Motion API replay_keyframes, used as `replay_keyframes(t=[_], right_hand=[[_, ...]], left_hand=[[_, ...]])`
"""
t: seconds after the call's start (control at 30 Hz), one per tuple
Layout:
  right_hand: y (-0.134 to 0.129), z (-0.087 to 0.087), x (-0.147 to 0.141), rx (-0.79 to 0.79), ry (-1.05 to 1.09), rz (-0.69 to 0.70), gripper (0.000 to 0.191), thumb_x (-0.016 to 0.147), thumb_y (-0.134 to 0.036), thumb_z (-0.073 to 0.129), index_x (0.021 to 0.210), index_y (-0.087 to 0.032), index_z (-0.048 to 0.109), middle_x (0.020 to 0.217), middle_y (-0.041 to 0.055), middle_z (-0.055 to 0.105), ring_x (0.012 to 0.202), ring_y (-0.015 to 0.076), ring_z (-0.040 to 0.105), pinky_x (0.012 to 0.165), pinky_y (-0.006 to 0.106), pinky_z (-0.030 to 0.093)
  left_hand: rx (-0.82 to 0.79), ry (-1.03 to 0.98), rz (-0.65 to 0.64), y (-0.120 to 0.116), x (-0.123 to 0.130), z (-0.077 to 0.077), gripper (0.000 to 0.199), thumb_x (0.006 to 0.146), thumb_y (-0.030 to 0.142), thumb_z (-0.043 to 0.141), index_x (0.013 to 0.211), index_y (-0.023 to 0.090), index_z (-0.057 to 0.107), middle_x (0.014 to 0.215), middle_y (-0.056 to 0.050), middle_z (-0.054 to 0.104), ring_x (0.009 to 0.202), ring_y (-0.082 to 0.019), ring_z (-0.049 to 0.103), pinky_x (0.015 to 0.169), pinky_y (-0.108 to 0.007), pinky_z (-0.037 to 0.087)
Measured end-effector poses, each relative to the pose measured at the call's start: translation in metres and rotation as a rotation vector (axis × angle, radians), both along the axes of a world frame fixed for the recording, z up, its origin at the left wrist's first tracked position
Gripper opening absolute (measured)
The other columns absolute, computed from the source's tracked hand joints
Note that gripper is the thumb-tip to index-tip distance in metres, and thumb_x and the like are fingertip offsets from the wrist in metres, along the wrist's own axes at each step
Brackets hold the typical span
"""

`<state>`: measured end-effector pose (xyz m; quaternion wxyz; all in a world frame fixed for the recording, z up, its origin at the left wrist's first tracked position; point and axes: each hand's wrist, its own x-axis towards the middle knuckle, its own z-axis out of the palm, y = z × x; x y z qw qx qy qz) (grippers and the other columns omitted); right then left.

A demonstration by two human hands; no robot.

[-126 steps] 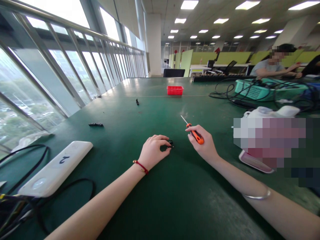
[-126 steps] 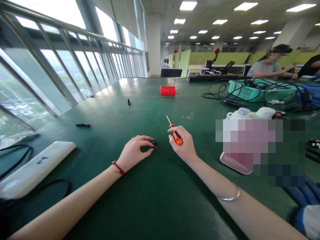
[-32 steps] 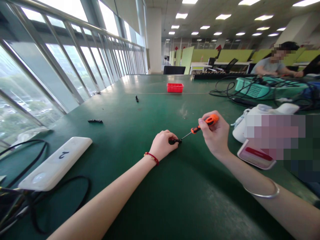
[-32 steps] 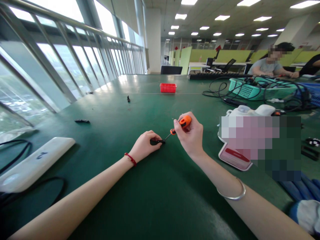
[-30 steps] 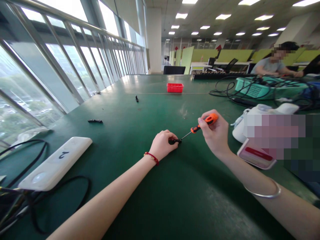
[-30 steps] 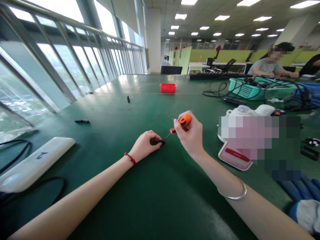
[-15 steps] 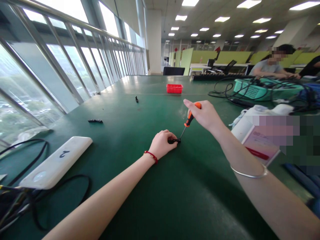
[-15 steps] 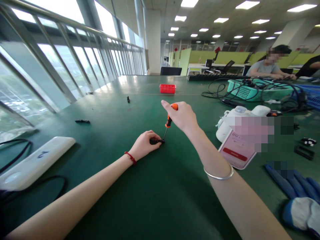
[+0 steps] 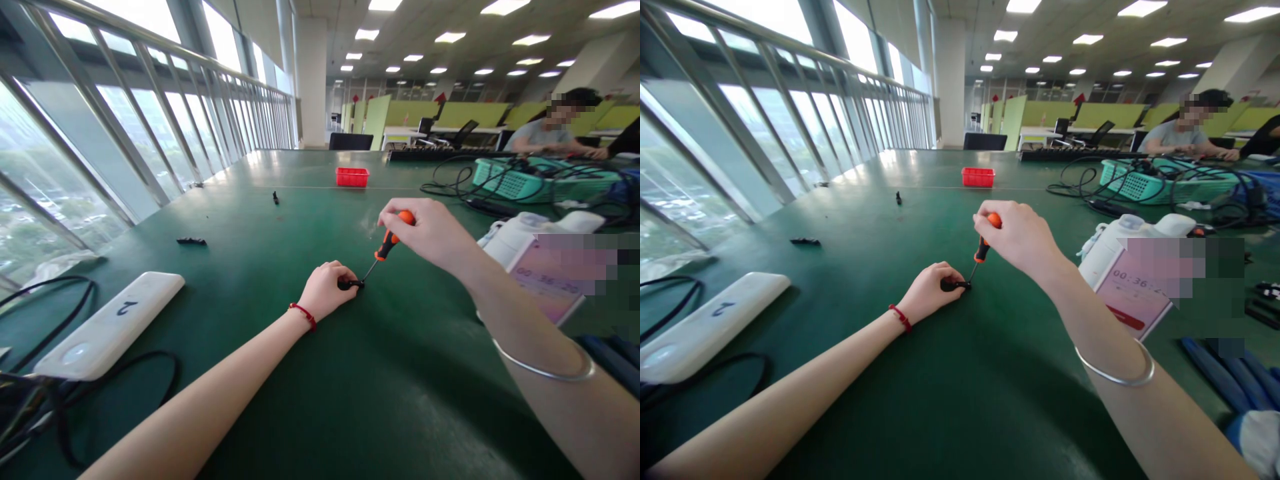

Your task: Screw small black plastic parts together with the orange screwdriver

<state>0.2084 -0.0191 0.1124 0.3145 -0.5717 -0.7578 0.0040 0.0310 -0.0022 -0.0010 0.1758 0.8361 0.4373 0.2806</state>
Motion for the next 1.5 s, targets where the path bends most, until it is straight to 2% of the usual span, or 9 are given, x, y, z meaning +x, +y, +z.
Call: replay_keyframes(t=[0.13,0.33,0.5,0.7,0.87,1.03,1.2,1.37,1.5], right_hand=[[-0.001,0.000,-0.001,-0.011,-0.029,-0.030,0.019,0.070,-0.028,0.056,0.088,-0.022,0.056,0.056,-0.0034,0.054,0.048,0.0109,0.043,0.048,0.024,0.029],[-0.005,0.005,0.004,-0.030,-0.135,-0.082,0.031,0.081,-0.044,0.045,0.066,-0.021,0.060,0.052,0.0002,0.053,0.045,0.0116,0.041,0.047,0.025,0.025],[-0.003,0.002,0.002,-0.026,-0.064,0.003,0.025,0.070,-0.030,0.060,0.093,-0.023,0.055,0.057,-0.0036,0.055,0.047,0.0107,0.043,0.048,0.024,0.028],[-0.002,0.000,0.001,-0.047,-0.049,-0.006,0.033,0.084,-0.044,0.040,0.067,-0.020,0.055,0.052,-0.0011,0.051,0.044,0.0100,0.039,0.046,0.025,0.026],[-0.002,-0.003,-0.004,0.000,-0.022,-0.014,0.015,0.074,-0.030,0.053,0.087,-0.022,0.054,0.059,-0.0027,0.055,0.048,0.0106,0.042,0.048,0.023,0.027],[-0.003,-0.004,-0.008,0.035,-0.057,-0.043,0.030,0.081,-0.042,0.044,0.065,-0.020,0.056,0.051,-0.0007,0.050,0.046,0.0114,0.041,0.047,0.025,0.026],[-0.003,-0.005,-0.008,0.082,-0.056,-0.066,0.016,0.075,-0.035,0.053,0.083,-0.023,0.059,0.058,-0.0017,0.056,0.049,0.0120,0.044,0.048,0.024,0.027],[-0.003,-0.004,-0.008,0.037,-0.067,-0.050,0.032,0.081,-0.045,0.045,0.064,-0.021,0.058,0.051,-0.0006,0.051,0.046,0.0113,0.040,0.047,0.026,0.025],[-0.005,-0.003,-0.010,0.066,-0.065,-0.048,0.017,0.073,-0.037,0.056,0.080,-0.022,0.059,0.057,-0.0025,0.055,0.047,0.0108,0.042,0.047,0.024,0.026]], left_hand=[[0.002,0.004,-0.006,0.000,0.000,0.000,0.012,0.070,0.023,0.060,0.078,0.018,0.068,0.077,-0.002,0.060,0.074,-0.016,0.055,0.068,-0.027,0.046],[0.003,-0.008,-0.010,0.001,-0.001,-0.001,0.012,0.070,0.023,0.060,0.078,0.018,0.068,0.077,-0.002,0.060,0.074,-0.016,0.055,0.069,-0.028,0.045],[-0.007,-0.011,-0.020,0.002,-0.002,-0.001,0.013,0.072,0.024,0.060,0.080,0.018,0.068,0.078,-0.002,0.060,0.073,-0.016,0.055,0.069,-0.028,0.046],[-0.026,0.010,-0.109,0.009,-0.010,0.003,0.012,0.074,0.025,0.061,0.081,0.018,0.068,0.078,-0.003,0.060,0.075,-0.015,0.055,0.071,-0.028,0.046],[-0.047,-0.012,-0.077,0.011,-0.013,0.003,0.012,0.073,0.024,0.061,0.080,0.016,0.067,0.078,-0.003,0.059,0.072,-0.014,0.055,0.067,-0.027,0.046],[-0.030,-0.015,-0.093,0.011,-0.012,0.001,0.012,0.074,0.024,0.060,0.081,0.017,0.067,0.078,-0.003,0.059,0.072,-0.014,0.055,0.067,-0.026,0.046],[-0.032,-0.011,-0.090,0.012,-0.012,0.000,0.013,0.073,0.024,0.061,0.081,0.017,0.067,0.078,-0.003,0.059,0.073,-0.014,0.055,0.068,-0.027,0.047],[-0.028,-0.009,-0.089,0.012,-0.013,0.001,0.012,0.073,0.024,0.060,0.080,0.017,0.067,0.078,-0.003,0.059,0.074,-0.015,0.054,0.068,-0.027,0.046],[-0.015,0.002,-0.090,0.011,-0.012,0.001,0.012,0.074,0.024,0.060,0.081,0.017,0.066,0.078,-0.003,0.058,0.074,-0.015,0.054,0.068,-0.026,0.046]])
